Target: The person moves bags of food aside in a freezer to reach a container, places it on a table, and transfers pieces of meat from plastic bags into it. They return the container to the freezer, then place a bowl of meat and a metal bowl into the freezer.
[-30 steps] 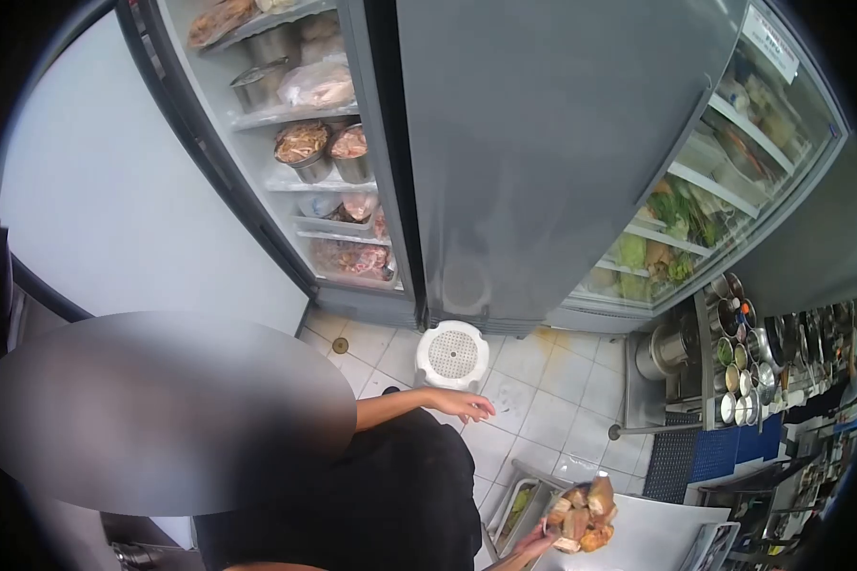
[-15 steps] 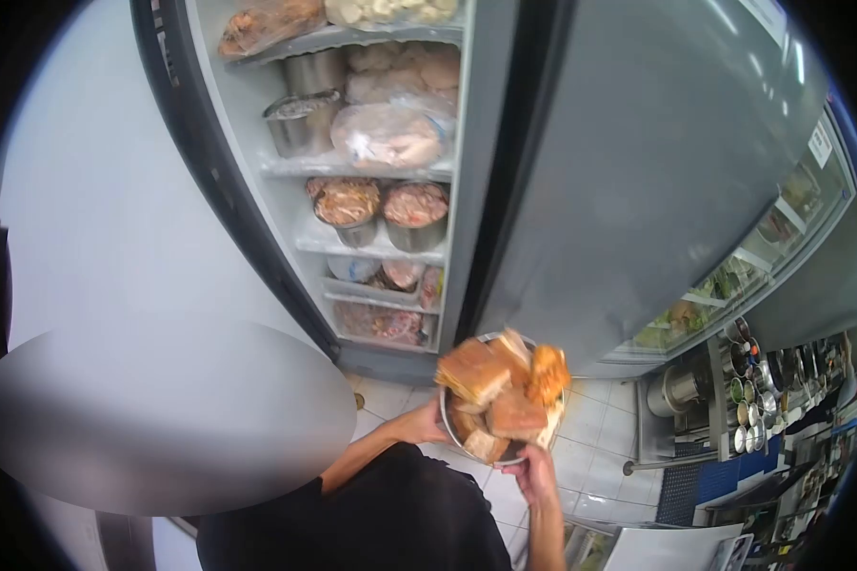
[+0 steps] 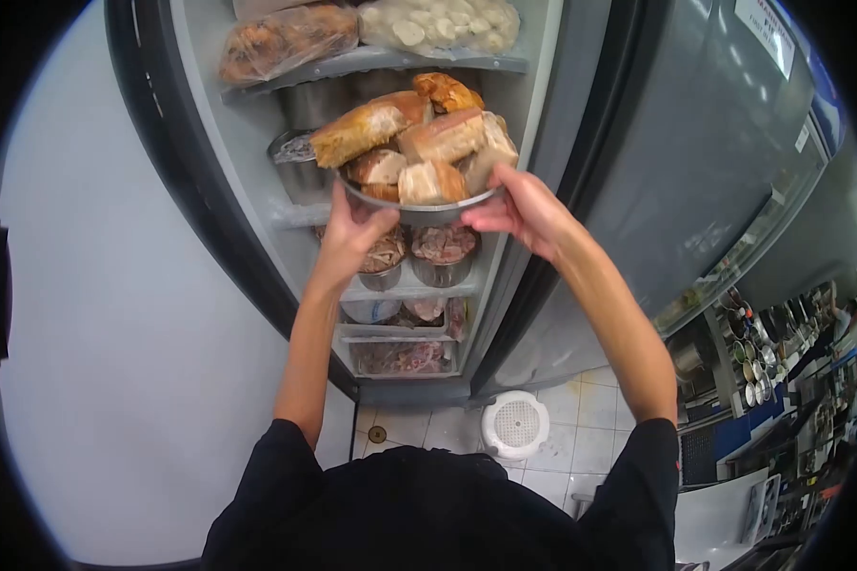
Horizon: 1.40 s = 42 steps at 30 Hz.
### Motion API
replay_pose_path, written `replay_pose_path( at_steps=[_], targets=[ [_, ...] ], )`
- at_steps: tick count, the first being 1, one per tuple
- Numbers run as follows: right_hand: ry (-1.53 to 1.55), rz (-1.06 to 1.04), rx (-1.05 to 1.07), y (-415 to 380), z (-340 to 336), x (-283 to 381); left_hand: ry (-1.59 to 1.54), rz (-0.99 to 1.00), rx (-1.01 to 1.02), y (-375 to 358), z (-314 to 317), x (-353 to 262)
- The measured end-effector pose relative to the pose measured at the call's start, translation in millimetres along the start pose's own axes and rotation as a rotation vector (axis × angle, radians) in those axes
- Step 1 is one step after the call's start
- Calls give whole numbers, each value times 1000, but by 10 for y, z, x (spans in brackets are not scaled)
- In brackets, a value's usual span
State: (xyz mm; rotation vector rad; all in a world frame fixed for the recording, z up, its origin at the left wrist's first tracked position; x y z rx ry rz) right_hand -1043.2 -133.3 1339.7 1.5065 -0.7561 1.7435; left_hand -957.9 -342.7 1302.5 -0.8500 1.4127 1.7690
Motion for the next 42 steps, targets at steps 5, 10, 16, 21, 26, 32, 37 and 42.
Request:
replay_pose_path(
  at_steps=[5, 10, 16, 21, 26, 32, 37, 42],
  targets=[
    [46, -40, -12, 539, 49, 76, 47, -91, 3, 597, -322, 194],
    [68, -76, -45, 959, -9, 127, 48, -217, 92, 1116, -466, 338],
    [56, -140, -103, 1510, -168, 146, -70, -320, 64, 1556, -568, 612],
    [26, -177, -255, 1877, -209, 199, -47, -305, -46, 1920, -644, 806],
    [52, -189, -210, 1872, -244, 98, -17, -275, -30, 1896, -601, 765],
    [-81, -284, -299, 1438, -226, 12, 42, -127, -153, 1688, -466, 781],
    [-496, -447, -102, 27, -130, -303, 83, 59, -144, 886, -192, 399],
    [-156, 17, -133, -1448, -626, -1766, 110, 77, -78, -195, 11, 564]
  ],
)
Point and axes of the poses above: each hand's wrist, its own y-axis towards the middle knuckle, its own z-axis out of the palm, x = y × z, the point moved 6 cm from there along y, towards the middle knuckle, and after that the axes turned 5 degrees about -z, right-handed, at the moved point
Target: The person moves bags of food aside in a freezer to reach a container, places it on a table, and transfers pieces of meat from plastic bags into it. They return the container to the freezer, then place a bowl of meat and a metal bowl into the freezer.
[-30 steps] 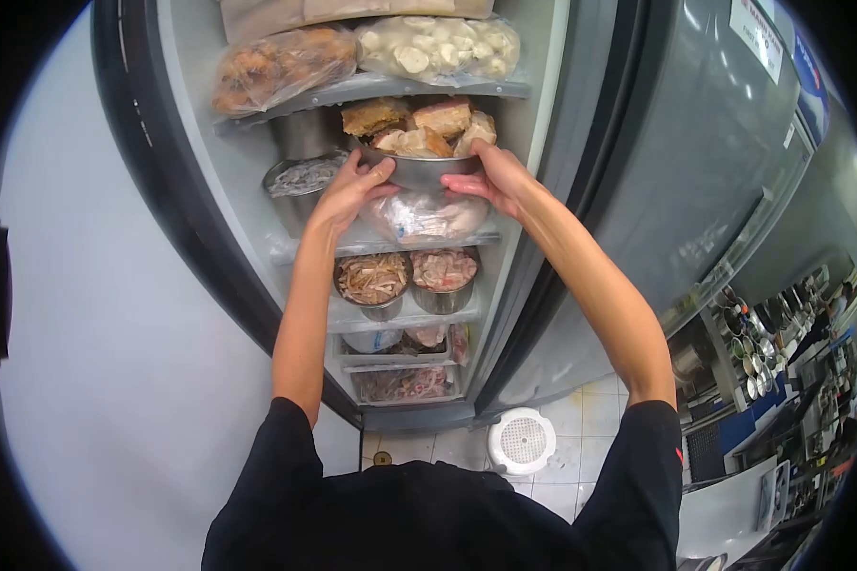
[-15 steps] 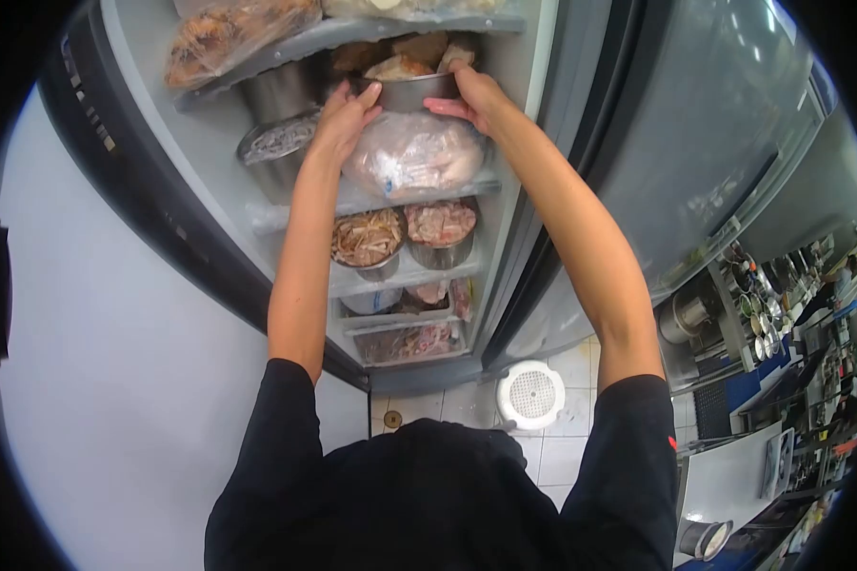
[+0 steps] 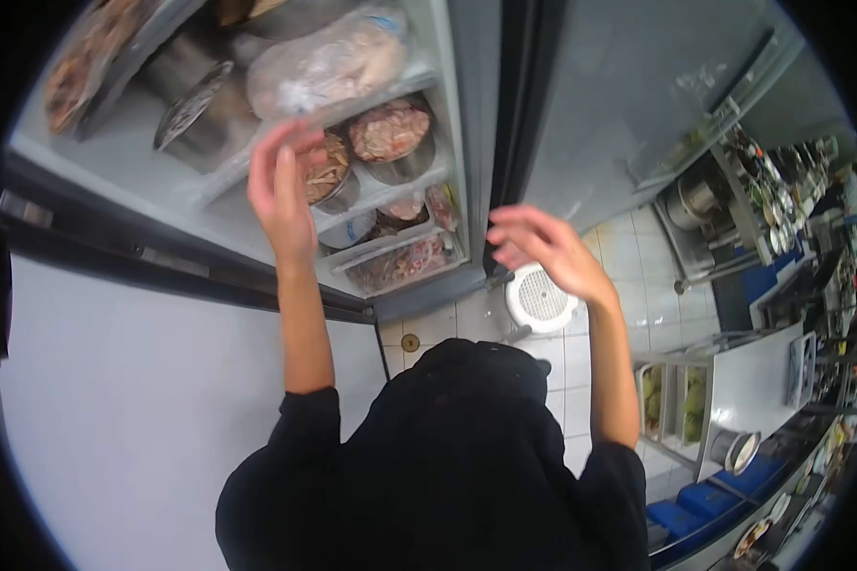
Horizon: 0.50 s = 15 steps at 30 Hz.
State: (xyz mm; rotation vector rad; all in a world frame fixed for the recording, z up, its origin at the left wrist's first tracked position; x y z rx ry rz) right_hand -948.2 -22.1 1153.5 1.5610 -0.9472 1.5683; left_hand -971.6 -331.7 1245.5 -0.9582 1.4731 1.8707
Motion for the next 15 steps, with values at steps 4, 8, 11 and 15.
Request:
replay_pose_path(
  at_steps=[4, 8, 11, 15],
  targets=[
    [209, 298, -446, -1336, -698, -1679, -54, -253, 42, -887, 198, 725],
    [424, 417, -868, -2958, -1191, -2691, -39, -616, 92, -1909, 600, 1418],
    [648, 269, -1218, -4357, -1915, -3552, -23, -739, 157, -2561, 1057, 1525],
    [941, -128, -1710, -6649, -3181, -4605, -42, -777, 235, -3107, 1767, 1329]
  ],
)
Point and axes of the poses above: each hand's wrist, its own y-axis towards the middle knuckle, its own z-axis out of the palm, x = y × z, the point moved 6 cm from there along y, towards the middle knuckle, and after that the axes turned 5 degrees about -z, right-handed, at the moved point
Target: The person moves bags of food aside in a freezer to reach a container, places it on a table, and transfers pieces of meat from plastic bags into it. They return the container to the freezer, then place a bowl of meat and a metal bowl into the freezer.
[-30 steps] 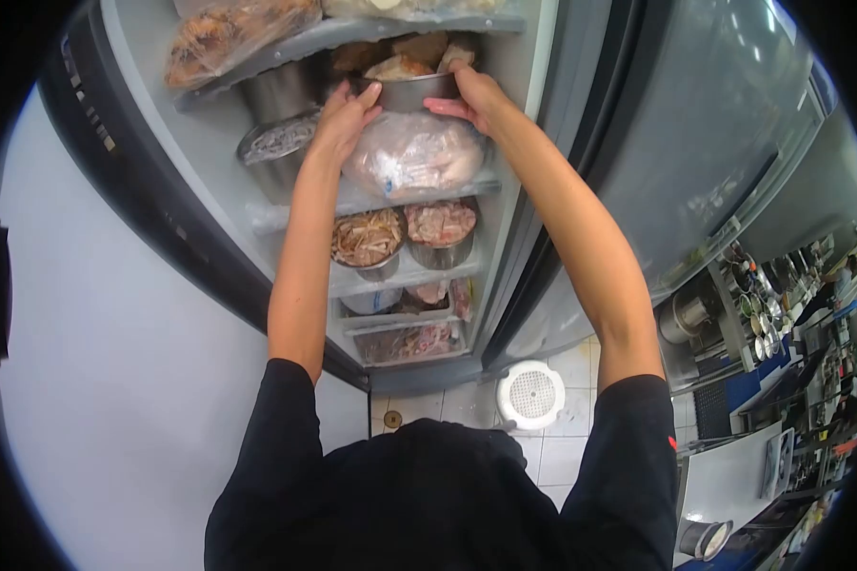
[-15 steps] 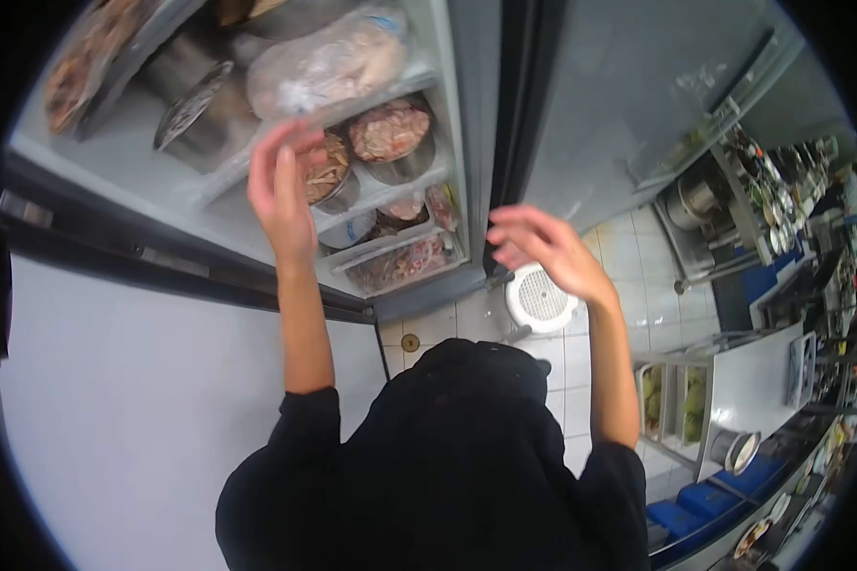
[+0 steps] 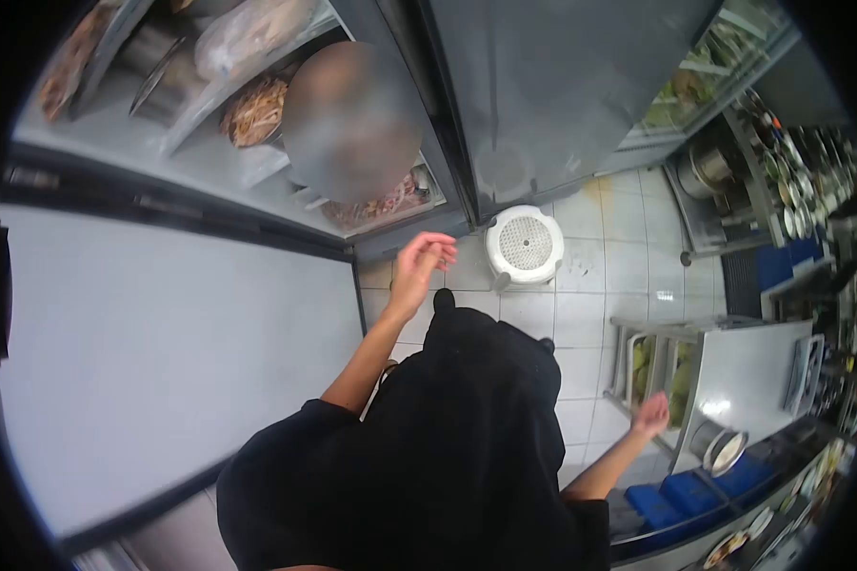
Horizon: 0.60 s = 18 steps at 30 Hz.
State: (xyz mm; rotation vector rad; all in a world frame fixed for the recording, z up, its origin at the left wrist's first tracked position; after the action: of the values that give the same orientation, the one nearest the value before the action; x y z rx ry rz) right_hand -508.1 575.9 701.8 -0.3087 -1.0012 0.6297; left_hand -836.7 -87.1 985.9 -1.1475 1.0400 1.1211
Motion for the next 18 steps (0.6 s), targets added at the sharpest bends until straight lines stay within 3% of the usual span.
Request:
replay_pose_path(
  at_steps=[2, 3, 4, 6, 9, 12, 18],
  targets=[
    [-39, -123, -259, 453, -593, 668, -45, -10, 20, -101, 384, 205],
    [163, -195, -148, 951, -1005, 942, -67, -11, 34, -139, 589, 280],
    [339, -231, -312, 1114, -1194, 1186, -90, -29, 43, -198, 803, 323],
    [398, -318, -451, 1003, -1199, 1596, -89, -45, 69, -313, 1205, 406],
    [423, -325, -503, 1167, -1241, 2006, -69, -52, 128, -484, 1713, 488],
    [417, -61, -345, 1823, -1629, 2179, -47, -86, 186, -673, 2123, 503],
    [129, -247, -408, 2266, -2096, 2223, 17, -106, 201, -998, 2418, 550]
  ],
)
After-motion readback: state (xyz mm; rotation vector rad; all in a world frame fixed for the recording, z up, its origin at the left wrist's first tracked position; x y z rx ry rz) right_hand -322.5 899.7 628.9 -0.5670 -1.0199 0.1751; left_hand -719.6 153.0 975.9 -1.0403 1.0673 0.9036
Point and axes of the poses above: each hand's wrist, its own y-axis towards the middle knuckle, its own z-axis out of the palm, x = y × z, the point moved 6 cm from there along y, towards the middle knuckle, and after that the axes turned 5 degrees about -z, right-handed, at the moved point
